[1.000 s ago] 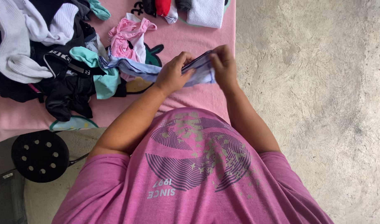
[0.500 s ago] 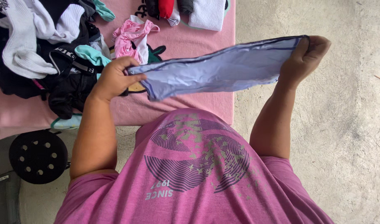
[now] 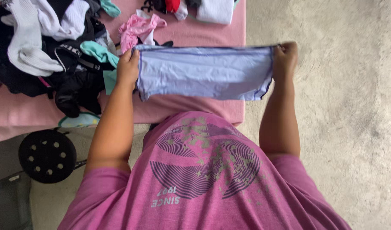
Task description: The person folds several small clothing items one by one on a pink tablecloth. They fold a red sock, a light blue garment, a pink bra, and multiple white socks, placing each folded item into a growing stack.
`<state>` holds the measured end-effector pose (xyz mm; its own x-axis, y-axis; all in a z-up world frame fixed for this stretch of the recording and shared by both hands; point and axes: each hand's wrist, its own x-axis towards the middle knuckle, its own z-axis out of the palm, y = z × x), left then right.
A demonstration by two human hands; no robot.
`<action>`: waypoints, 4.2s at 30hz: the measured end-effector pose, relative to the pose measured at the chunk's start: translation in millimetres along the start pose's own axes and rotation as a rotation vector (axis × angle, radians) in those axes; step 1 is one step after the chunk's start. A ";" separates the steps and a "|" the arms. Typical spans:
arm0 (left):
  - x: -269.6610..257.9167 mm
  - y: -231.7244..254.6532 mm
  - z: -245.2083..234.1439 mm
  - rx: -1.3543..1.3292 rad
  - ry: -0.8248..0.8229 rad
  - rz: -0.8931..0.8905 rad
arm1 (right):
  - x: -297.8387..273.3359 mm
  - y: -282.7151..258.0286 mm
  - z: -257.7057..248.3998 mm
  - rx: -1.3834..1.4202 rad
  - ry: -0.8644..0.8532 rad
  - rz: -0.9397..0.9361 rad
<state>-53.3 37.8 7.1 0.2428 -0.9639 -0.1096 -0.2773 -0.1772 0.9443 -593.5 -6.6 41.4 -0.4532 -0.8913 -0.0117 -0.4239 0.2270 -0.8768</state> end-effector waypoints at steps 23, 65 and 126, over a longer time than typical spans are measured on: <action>-62.4 -83.3 19.1 -0.575 0.106 -0.611 | -110.4 114.1 21.6 0.438 -0.152 0.616; -96.8 -31.2 52.5 0.975 0.000 0.367 | -74.1 61.3 69.1 -0.737 -0.189 -0.086; -29.5 256.7 98.5 -0.472 -0.462 0.365 | -111.1 -61.8 40.1 1.036 -0.693 0.155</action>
<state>-223.2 1.1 222.1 -0.2320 -0.9486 0.2152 0.1877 0.1734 0.9668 -485.4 62.6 77.6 0.1968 -0.9727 -0.1229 0.5532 0.2136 -0.8052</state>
